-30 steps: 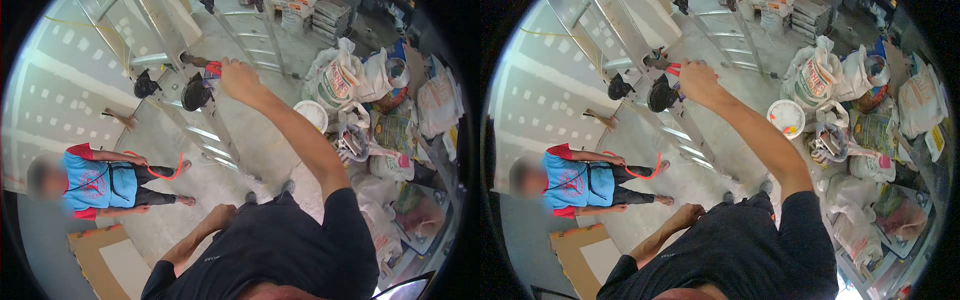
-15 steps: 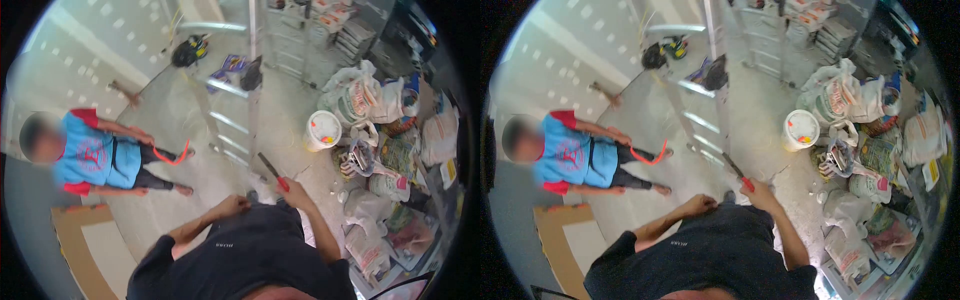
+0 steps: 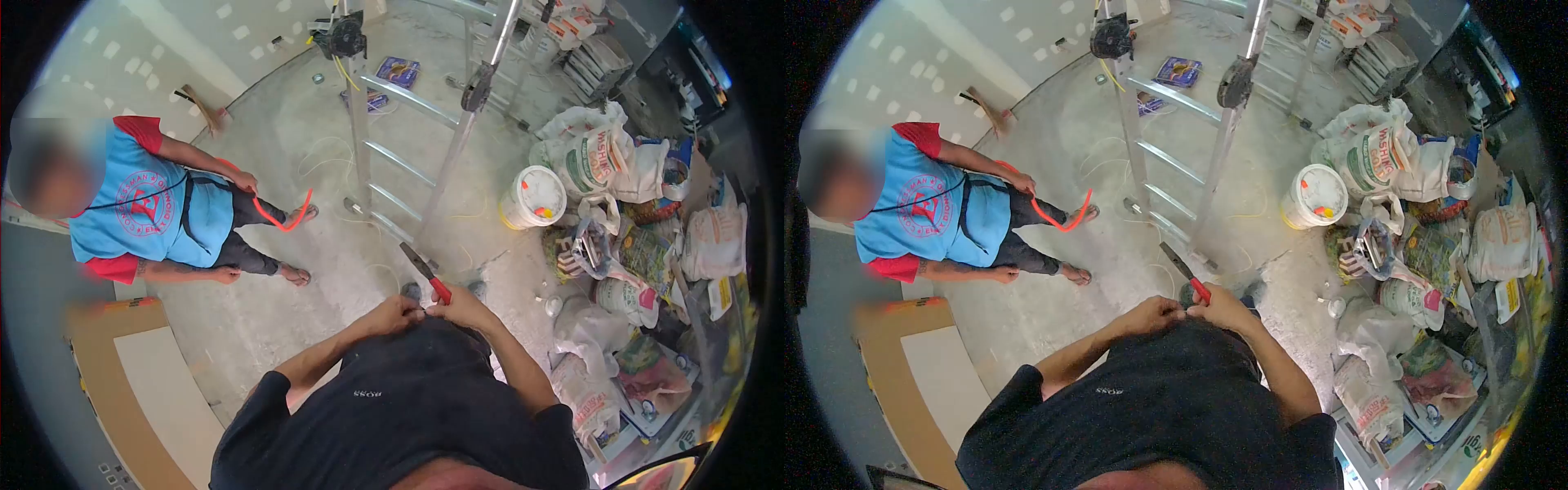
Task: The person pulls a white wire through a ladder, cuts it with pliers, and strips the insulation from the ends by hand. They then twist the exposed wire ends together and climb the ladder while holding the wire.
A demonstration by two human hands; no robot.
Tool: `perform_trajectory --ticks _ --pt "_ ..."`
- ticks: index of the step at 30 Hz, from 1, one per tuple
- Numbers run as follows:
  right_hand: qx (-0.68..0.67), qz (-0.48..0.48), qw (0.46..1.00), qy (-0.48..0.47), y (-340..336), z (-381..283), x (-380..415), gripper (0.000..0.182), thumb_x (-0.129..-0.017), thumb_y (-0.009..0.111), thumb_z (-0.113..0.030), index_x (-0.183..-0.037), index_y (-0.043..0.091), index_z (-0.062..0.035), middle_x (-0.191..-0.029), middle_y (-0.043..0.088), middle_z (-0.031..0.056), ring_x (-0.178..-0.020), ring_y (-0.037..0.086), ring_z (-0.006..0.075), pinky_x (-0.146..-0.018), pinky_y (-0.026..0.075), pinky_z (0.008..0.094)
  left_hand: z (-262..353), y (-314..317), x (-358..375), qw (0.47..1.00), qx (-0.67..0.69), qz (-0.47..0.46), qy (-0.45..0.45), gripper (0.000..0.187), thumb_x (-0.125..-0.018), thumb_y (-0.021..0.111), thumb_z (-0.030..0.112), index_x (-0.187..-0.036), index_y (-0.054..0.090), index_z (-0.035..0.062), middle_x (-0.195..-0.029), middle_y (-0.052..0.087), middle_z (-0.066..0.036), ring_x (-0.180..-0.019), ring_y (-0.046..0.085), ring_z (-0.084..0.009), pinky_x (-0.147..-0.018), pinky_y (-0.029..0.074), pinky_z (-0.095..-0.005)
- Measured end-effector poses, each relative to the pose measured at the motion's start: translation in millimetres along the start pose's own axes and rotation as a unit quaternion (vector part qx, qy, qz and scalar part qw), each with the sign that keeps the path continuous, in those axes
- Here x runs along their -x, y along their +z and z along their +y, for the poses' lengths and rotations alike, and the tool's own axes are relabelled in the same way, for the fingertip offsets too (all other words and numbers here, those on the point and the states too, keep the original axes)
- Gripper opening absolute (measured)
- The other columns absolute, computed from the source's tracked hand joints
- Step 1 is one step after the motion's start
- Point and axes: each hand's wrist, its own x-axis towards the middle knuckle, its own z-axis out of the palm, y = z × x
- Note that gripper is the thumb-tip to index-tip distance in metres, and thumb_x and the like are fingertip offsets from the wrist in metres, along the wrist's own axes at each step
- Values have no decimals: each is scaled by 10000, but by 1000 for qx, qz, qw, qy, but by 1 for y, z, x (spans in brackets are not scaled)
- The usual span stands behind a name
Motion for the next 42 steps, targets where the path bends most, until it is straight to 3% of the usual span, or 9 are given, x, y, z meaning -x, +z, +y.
perform_trajectory --ticks 8,14,16,29,32,35,36,39,42 --pt "98 -31 994 -25 2 -25 -9 362 -762 804 -180 -1014 599 -22 -854 655 94 -787 621 202 -728 495 340 -16 2 18 986 149 -42 -60 377 -1027 531 337 -1069 684 -5 -835 603 -16 -789 521 -122 -735 453 -310" --pt "189 -48 975 -104 -16 -48 -5 366 -783 791 -177 -1039 590 -8 -853 689 156 -780 679 292 -720 515 389 1 14 18 970 235 35 -47 314 -1010 566 274 -957 700 -4 -735 598 -2 -677 525 -99 -627 432 -272" --pt "171 -17 979 -111 -23 -57 3 360 -803 754 -203 -1056 601 1 -913 688 204 -885 667 391 -756 503 450 0 21 16 958 278 51 -41 296 -1009 572 276 -954 698 14 -721 582 18 -663 502 -83 -618 409 -253" --pt "220 78 953 -191 -75 -55 34 269 -886 677 -155 -1095 588 -10 -940 653 215 -900 629 404 -790 479 455 44 45 -30 941 318 110 -40 227 -992 594 191 -935 692 -6 -652 564 16 -545 438 -70 -488 338 -244" --pt "214 318 880 -280 -84 -47 43 226 -925 621 -137 -1093 584 9 -985 617 178 -891 605 353 -809 476 423 42 42 -39 937 327 122 -22 222 -990 594 178 -936 693 -14 -655 572 6 -545 442 -71 -490 341 -241" --pt "81 264 933 -230 -103 -52 76 205 -953 597 -151 -1064 579 20 -941 603 144 -866 596 276 -805 472 378 44 36 -46 930 342 134 -8 213 -985 601 170 -937 694 -16 -657 582 -3 -546 455 -76 -494 356 -237" --pt "76 249 938 -229 -105 -51 86 204 -991 554 -176 -1048 582 19 -861 597 94 -801 571 181 -759 464 325 44 35 -48 929 344 135 -10 213 -985 601 170 -937 694 -16 -657 582 -3 -546 455 -76 -494 356 -237" --pt "-15 139 987 -75 -111 1 90 226 -1019 520 -204 -1043 596 8 -772 593 47 -702 548 133 -685 460 294 48 30 -55 920 356 161 5 205 -980 611 163 -931 692 -20 -691 610 -13 -581 488 -77 -521 382 -236" --pt "11 118 991 -57 -95 35 91 267 -1037 486 -215 -1074 622 11 -721 597 27 -621 532 110 -617 452 269 51 21 -63 912 367 184 -1 206 -979 617 160 -925 689 -25 -746 637 -34 -624 515 -83 -562 409 -238"
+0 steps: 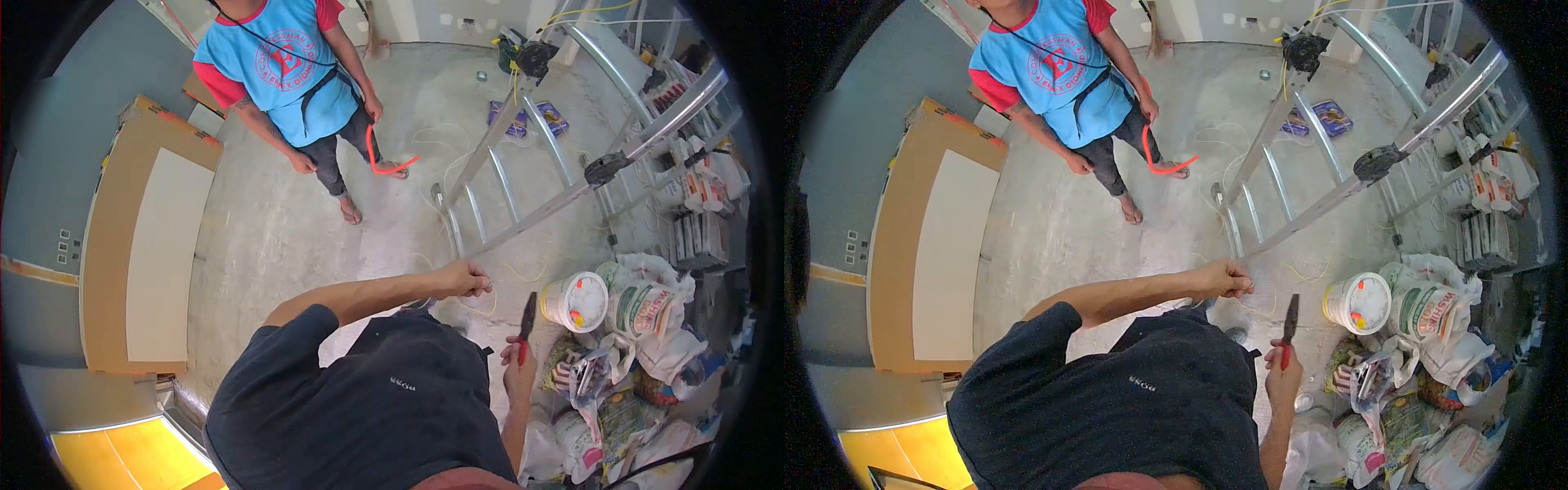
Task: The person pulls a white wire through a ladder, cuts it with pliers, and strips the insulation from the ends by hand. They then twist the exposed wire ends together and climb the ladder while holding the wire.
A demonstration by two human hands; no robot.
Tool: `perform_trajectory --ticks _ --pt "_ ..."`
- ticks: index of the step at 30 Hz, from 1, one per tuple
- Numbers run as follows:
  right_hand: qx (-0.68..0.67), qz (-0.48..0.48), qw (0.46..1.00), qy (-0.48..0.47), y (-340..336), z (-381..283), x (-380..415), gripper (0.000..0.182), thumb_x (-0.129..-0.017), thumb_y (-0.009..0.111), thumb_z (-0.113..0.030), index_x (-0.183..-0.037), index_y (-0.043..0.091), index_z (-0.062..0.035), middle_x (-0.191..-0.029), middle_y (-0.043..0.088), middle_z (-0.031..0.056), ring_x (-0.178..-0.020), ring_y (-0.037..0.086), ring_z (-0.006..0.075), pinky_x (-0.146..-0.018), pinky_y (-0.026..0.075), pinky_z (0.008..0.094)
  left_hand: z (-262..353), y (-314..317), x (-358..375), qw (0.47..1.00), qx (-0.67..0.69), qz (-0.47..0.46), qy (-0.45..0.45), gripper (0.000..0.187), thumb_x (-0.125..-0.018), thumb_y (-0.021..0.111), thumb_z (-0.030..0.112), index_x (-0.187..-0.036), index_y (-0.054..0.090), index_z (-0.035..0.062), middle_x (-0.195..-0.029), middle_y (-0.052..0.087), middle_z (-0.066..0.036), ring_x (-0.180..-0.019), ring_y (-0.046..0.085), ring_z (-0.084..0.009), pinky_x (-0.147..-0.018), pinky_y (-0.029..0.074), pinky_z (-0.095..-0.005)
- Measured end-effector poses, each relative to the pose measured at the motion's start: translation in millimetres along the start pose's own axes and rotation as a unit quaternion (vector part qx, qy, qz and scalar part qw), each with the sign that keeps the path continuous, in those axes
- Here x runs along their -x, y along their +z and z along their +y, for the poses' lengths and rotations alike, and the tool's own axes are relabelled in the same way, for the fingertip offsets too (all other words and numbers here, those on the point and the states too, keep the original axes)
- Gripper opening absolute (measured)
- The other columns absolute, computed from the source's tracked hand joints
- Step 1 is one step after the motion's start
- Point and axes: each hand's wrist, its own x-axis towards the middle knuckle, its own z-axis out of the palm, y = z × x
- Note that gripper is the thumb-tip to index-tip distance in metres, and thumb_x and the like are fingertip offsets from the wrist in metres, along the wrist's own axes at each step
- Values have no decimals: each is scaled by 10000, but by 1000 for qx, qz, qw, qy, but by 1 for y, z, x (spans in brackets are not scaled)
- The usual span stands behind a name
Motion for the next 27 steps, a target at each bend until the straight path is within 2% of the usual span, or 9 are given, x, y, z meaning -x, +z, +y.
perform_trajectory --ticks 5,9,12,16,18,20,22,24,27 --pt "12 -51 998 21 21 3 -8 286 -1033 486 -198 -1125 630 32 -750 628 48 -637 562 113 -627 473 278 1 -3 -9 998 50 22 12 213 -987 609 161 -938 687 -31 -763 632 -46 -642 523 -95 -588 424 -249" --pt "82 -81 993 1 25 -10 -17 273 -1011 519 -239 -1101 618 -2 -789 653 120 -696 637 224 -669 493 348 13 4 -2 997 60 40 24 216 -987 608 165 -941 686 -32 -725 606 -31 -638 520 -94 -582 420 -250" --pt "76 -93 993 1 28 -10 -21 270 -1005 525 -265 -1086 608 -21 -806 654 157 -739 658 273 -696 496 374 15 4 0 998 34 43 44 224 -989 606 167 -949 686 -38 -705 589 -18 -635 517 -93 -582 419 -245" --pt "77 -93 993 10 29 -11 -23 267 -1005 521 -259 -1092 603 -21 -818 651 169 -763 663 276 -709 499 376 12 -2 2 996 8 75 49 213 -973 635 196 -975 703 -6 -718 608 -14 -645 531 -90 -588 425 -241" --pt "101 -102 990 -13 26 -11 -24 282 -1004 521 -263 -1125 595 -19 -859 659 195 -810 668 328 -734 502 389 2 -1 -6 994 -10 96 52 197 -956 658 206 -983 717 20 -728 622 -9 -661 543 -84 -592 428 -239" --pt "103 -105 989 -19 20 -14 -28 306 -997 532 -237 -1213 560 -23 -984 655 242 -925 637 418 -812 495 419 -3 -4 -14 994 -9 93 57 191 -951 663 204 -989 723 26 -736 628 -3 -672 546 -79 -597 427 -235" --pt "91 -108 990 -4 14 -30 -27 352 -990 540 -222 -1273 542 -13 -1069 648 248 -1014 631 413 -881 485 425 9 -1 -7 994 -24 91 51 194 -963 645 193 -996 720 17 -735 625 1 -663 536 -76 -600 424 -229" --pt "86 -81 992 -51 15 -17 -26 399 -989 539 -221 -1317 519 3 -1202 618 254 -1131 595 406 -966 455 419 14 5 -2 996 -30 77 34 194 -972 634 186 -998 717 13 -731 623 1 -654 528 -75 -599 422 -226" --pt "75 -86 993 -32 17 -10 -24 450 -985 539 -219 -1371 476 2 -1317 560 257 -1224 541 406 -1029 418 420 12 5 1 996 15 67 53 200 -970 621 154 -965 719 -21 -729 631 -17 -645 536 -75 -591 431 -226"
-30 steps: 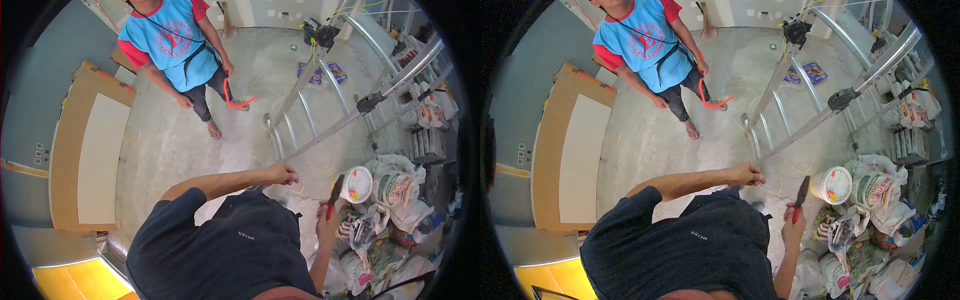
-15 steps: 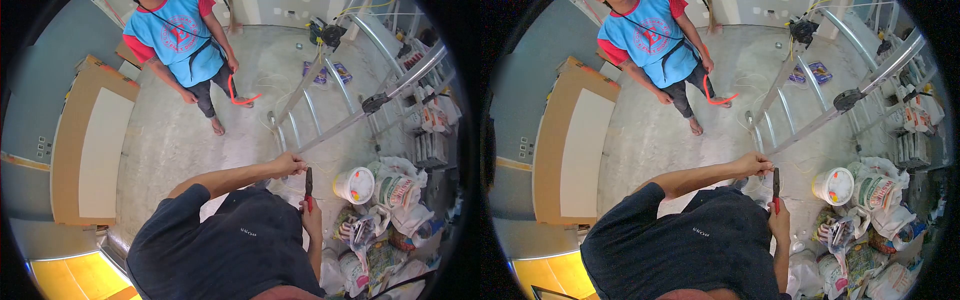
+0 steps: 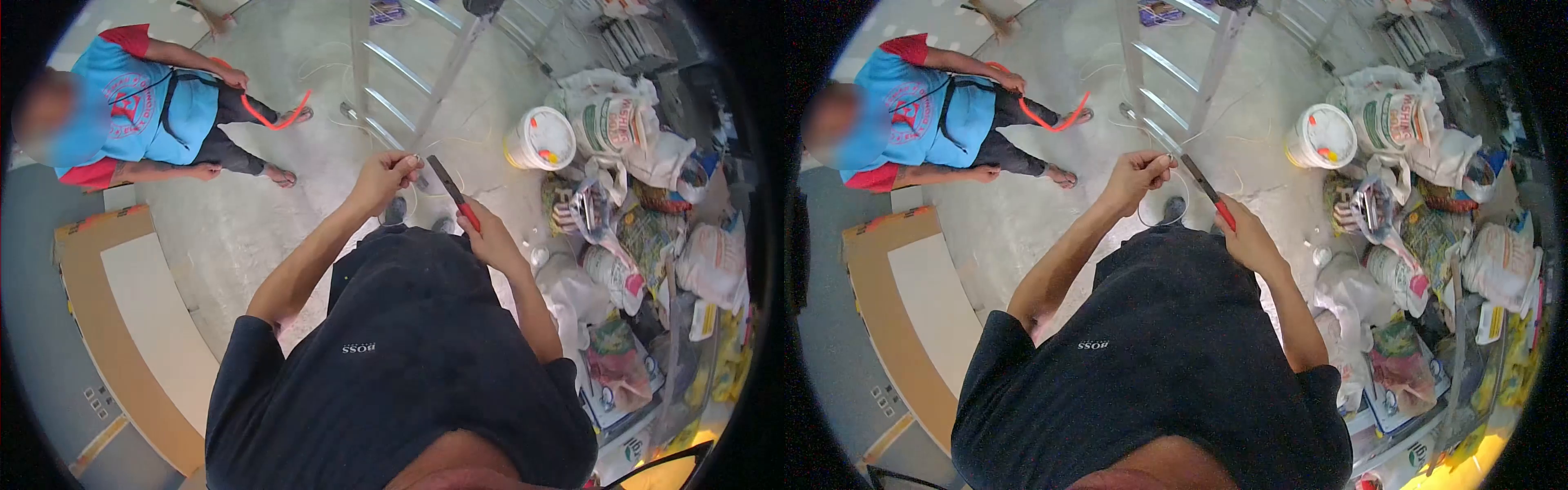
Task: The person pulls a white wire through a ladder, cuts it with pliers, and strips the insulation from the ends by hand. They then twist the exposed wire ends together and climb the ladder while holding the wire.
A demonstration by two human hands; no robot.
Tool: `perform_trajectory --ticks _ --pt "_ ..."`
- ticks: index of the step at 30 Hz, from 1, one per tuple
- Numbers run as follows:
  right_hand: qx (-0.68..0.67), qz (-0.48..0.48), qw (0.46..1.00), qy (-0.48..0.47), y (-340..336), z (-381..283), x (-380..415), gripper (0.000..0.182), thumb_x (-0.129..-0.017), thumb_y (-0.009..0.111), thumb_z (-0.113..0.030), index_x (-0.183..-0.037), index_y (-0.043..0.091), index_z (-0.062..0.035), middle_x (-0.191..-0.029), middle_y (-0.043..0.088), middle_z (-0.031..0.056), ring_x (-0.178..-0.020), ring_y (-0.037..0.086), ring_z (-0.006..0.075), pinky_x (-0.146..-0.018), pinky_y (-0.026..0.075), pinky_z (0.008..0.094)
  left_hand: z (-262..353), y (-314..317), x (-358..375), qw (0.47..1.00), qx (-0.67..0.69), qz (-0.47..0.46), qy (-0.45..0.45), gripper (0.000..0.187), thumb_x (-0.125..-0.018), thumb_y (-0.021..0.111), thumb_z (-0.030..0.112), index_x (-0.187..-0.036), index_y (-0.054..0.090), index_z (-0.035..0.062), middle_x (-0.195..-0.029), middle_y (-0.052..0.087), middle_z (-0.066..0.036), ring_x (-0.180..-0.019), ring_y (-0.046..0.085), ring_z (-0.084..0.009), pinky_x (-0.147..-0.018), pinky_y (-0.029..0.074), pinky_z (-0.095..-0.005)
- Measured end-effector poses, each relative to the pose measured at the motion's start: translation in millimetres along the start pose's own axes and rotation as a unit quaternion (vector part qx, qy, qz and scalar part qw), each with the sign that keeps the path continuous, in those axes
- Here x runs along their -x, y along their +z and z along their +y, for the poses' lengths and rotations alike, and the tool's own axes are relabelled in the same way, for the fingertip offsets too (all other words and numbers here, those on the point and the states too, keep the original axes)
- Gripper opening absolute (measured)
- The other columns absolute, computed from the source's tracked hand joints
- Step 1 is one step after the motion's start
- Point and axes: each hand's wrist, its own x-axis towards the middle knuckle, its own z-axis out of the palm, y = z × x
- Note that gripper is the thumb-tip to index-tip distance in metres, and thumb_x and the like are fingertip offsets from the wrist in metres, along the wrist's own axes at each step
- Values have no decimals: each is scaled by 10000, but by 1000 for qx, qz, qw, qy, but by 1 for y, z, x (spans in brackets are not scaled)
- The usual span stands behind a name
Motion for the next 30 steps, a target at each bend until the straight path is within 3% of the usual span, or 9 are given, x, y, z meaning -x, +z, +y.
perform_trajectory --ticks 6,9,14,17,22,24,27,30 --pt "25 -7 999 18 -1 -3 1 486 -978 546 -213 -1411 435 -20 -1306 551 268 -1211 538 417 -1018 425 437 -6 5 -5 999 -43 9 8 209 -974 609 128 -960 710 -55 -699 616 -13 -617 508 -74 -571 415 -222" --pt "31 9 999 13 1 -1 -1 483 -977 550 -211 -1404 438 -16 -1267 563 264 -1191 540 424 -1010 428 443 -4 7 -8 997 -76 -1 17 207 -985 608 161 -959 712 -17 -703 618 -8 -619 516 -76 -587 429 -222" --pt "69 28 997 25 2 -8 -2 487 -974 555 -211 -1399 433 -8 -1213 572 268 -1143 551 436 -981 439 461 -9 11 -11 974 -200 62 88 170 -932 622 99 -872 722 -24 -628 604 -20 -562 493 -83 -532 403 -271" --pt "86 23 994 58 4 -16 -2 487 -972 561 -212 -1394 444 2 -1200 578 270 -1143 557 422 -985 435 447 -19 6 -16 956 -272 61 87 173 -958 619 135 -949 730 3 -664 622 -5 -585 521 -71 -548 424 -245" --pt "65 -14 990 126 9 -24 -8 498 -968 573 -223 -1389 454 13 -1215 573 287 -1163 553 422 -1004 426 430 -40 10 -22 949 -285 96 96 163 -953 608 106 -968 719 -13 -673 636 -46 -612 552 -99 -585 460 -275" --pt "115 8 982 149 17 -17 -10 499 -968 575 -231 -1384 456 18 -1194 576 294 -1144 557 433 -989 433 441 -41 13 -22 948 -283 110 99 162 -951 607 99 -976 714 -20 -680 642 -60 -626 566 -110 -602 473 -287" --pt "93 22 989 113 23 -9 -13 488 -972 564 -261 -1386 446 -32 -1123 583 304 -1061 569 488 -930 452 512 -42 17 -23 953 -261 118 101 161 -950 607 97 -984 704 -27 -690 651 -84 -647 591 -130 -629 488 -303" --pt "92 22 989 113 29 -2 -18 468 -969 569 -253 -1366 458 -31 -1093 584 303 -1054 565 479 -920 451 511 -47 19 -22 959 -209 142 126 165 -937 608 89 -946 694 -51 -632 614 -136 -587 564 -154 -576 457 -334"
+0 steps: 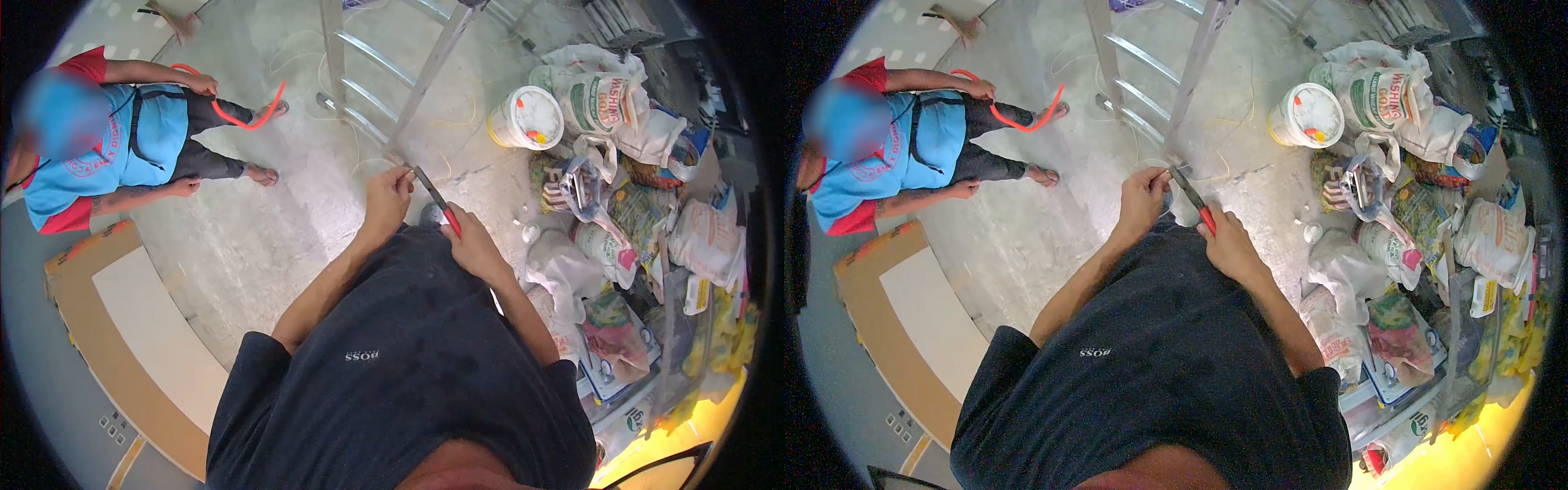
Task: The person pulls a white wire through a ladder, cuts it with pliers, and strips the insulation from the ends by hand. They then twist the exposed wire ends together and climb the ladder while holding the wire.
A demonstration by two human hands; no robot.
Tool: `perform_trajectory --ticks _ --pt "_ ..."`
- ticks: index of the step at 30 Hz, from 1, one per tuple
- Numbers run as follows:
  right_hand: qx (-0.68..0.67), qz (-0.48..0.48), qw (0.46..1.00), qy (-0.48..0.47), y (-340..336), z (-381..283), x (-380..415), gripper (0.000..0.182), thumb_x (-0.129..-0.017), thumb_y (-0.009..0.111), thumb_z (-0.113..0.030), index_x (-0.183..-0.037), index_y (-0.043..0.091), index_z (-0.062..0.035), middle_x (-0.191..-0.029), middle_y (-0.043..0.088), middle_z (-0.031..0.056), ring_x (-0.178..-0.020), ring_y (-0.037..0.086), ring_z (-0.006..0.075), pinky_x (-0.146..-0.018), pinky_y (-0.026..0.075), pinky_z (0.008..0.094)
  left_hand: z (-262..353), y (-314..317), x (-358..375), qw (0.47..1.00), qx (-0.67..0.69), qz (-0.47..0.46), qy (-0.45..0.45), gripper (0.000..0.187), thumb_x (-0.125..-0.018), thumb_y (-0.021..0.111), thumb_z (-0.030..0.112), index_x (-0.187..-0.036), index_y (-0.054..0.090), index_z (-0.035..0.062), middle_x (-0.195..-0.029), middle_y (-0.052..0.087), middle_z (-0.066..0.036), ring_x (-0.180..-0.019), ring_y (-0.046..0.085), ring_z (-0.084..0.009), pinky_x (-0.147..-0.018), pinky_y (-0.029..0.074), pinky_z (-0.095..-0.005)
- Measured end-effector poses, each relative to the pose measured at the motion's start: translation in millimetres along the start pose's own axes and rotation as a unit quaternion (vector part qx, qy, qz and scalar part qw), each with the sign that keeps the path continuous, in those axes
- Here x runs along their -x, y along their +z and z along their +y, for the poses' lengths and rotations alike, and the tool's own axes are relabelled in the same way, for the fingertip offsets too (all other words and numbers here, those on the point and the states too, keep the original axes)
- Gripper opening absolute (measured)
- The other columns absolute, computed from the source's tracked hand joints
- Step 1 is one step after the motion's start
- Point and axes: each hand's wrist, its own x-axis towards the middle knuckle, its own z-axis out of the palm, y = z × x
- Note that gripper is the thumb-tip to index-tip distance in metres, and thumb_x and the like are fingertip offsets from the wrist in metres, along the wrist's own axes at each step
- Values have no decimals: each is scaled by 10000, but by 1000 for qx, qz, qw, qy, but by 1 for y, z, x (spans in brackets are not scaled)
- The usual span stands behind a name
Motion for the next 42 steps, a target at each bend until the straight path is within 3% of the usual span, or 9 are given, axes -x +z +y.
perform_trajectory --ticks 2,14,18,26,33,36,38,42 --pt "8 -10 1000 -5 -2 -3 -3 454 -967 572 -244 -1351 466 -28 -1082 583 301 -1044 565 476 -912 452 511 1 -2 1 999 -29 -20 -26 165 -952 608 102 -980 701 -31 -688 650 -90 -638 578 -126 -622 476 -294" --pt "-10 -5 998 -60 9 10 -16 421 -960 573 -195 -1322 486 3 -1048 597 290 -1020 569 463 -885 461 499 -3 -6 8 998 -12 19 -65 188 -963 607 125 -995 710 -28 -699 650 -47 -649 553 -97 -624 464 -272" --pt "-13 14 996 -82 9 12 -15 378 -964 559 -176 -1292 506 3 -1061 605 289 -1025 573 462 -877 463 498 -6 -4 9 999 19 42 -22 190 -956 622 145 -958 696 -30 -649 613 -70 -587 530 -125 -556 428 -301" --pt "-19 -20 998 -55 -1 7 -15 341 -973 541 -171 -1275 520 -14 -1079 613 279 -1031 580 457 -881 463 488 2 -15 5 994 -23 -54 -95 224 -983 596 172 -998 703 -24 -680 603 -26 -633 523 -91 -599 439 -260" --pt "-11 15 996 -83 -3 9 -4 367 -970 552 -167 -1306 513 -24 -1122 614 249 -1074 576 421 -925 454 458 7 -33 7 991 -37 -111 -65 228 -1004 567 181 -1055 688 -5 -686 582 -11 -645 509 -78 -608 439 -255" --pt "-8 3 996 -93 -11 6 -1 377 -969 551 -165 -1317 505 -28 -1149 610 240 -1087 572 417 -949 449 454 14 -44 5 985 37 -160 -60 228 -1005 569 193 -1040 692 4 -681 579 -6 -646 510 -76 -612 442 -255" --pt "-15 8 994 -107 -8 8 -1 384 -969 553 -164 -1325 502 -31 -1166 604 239 -1100 568 414 -961 445 449 27 -50 9 986 -55 -144 -58 243 -1009 568 208 -1015 688 -3 -685 576 0 -640 504 -81 -608 435 -253" --pt "-44 7 991 -128 -7 5 3 422 -964 562 -159 -1361 481 -42 -1242 568 223 -1155 545 390 -999 433 420 48 -61 15 981 -96 -158 -63 269 -1015 561 222 -985 683 -16 -695 574 13 -639 497 -79 -604 427 -246"
